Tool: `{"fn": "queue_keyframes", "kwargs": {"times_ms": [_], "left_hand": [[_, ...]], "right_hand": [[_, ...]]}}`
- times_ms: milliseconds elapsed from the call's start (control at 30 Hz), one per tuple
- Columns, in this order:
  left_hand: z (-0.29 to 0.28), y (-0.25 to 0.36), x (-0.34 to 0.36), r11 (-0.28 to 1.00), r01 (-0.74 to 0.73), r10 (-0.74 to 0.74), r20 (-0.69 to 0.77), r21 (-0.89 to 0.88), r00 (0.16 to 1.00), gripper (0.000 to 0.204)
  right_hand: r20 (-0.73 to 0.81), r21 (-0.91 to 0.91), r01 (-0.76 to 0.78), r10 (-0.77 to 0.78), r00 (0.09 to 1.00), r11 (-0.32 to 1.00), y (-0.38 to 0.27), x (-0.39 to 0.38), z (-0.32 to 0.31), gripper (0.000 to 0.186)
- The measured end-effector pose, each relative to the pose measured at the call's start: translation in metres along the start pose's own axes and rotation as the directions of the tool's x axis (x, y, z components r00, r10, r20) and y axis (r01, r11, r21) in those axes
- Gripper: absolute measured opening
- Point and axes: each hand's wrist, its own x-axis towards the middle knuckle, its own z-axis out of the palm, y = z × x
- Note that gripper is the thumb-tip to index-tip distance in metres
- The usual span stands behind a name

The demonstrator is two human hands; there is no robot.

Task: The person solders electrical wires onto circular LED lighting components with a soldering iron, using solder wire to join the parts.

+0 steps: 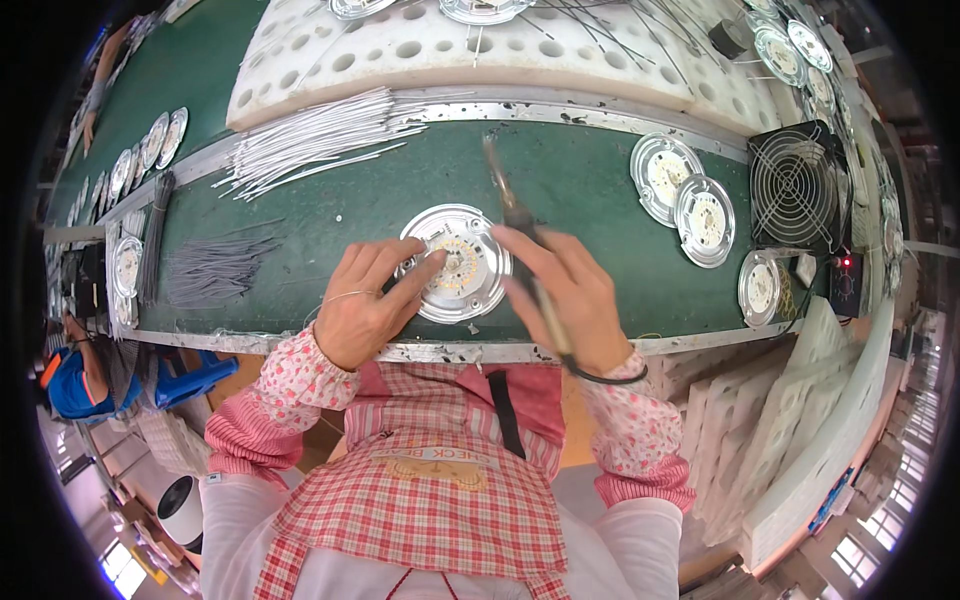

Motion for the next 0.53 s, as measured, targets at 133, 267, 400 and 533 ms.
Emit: {"fn": "queue_keyframes", "kwargs": {"times_ms": [133,267,400,533], "left_hand": [[-0.006,-0.01,0.005,0.997,-0.073,0.073,0.023,0.018,0.997,0.049],[-0.009,-0.003,0.01,0.965,0.183,-0.204,-0.1,-0.187,0.974,0.024],[0.009,0.008,-0.003,0.915,0.284,-0.313,-0.059,-0.285,0.948,0.02],[0.011,0.012,-0.004,0.93,0.254,-0.284,-0.081,-0.267,0.955,0.025]], "right_hand": [[0.042,-0.315,0.143,-0.137,0.99,0.938,-0.011,0.005,0.028,0.068],[-0.079,-0.398,0.027,-0.063,0.995,0.917,-0.037,0.0,0.064,0.069],[-0.187,-0.268,0.013,-0.066,0.98,0.963,-0.033,-0.011,0.052,0.047],[-0.176,0.356,-0.24,0.317,0.932,0.903,-0.027,-0.05,0.033,0.03]]}}
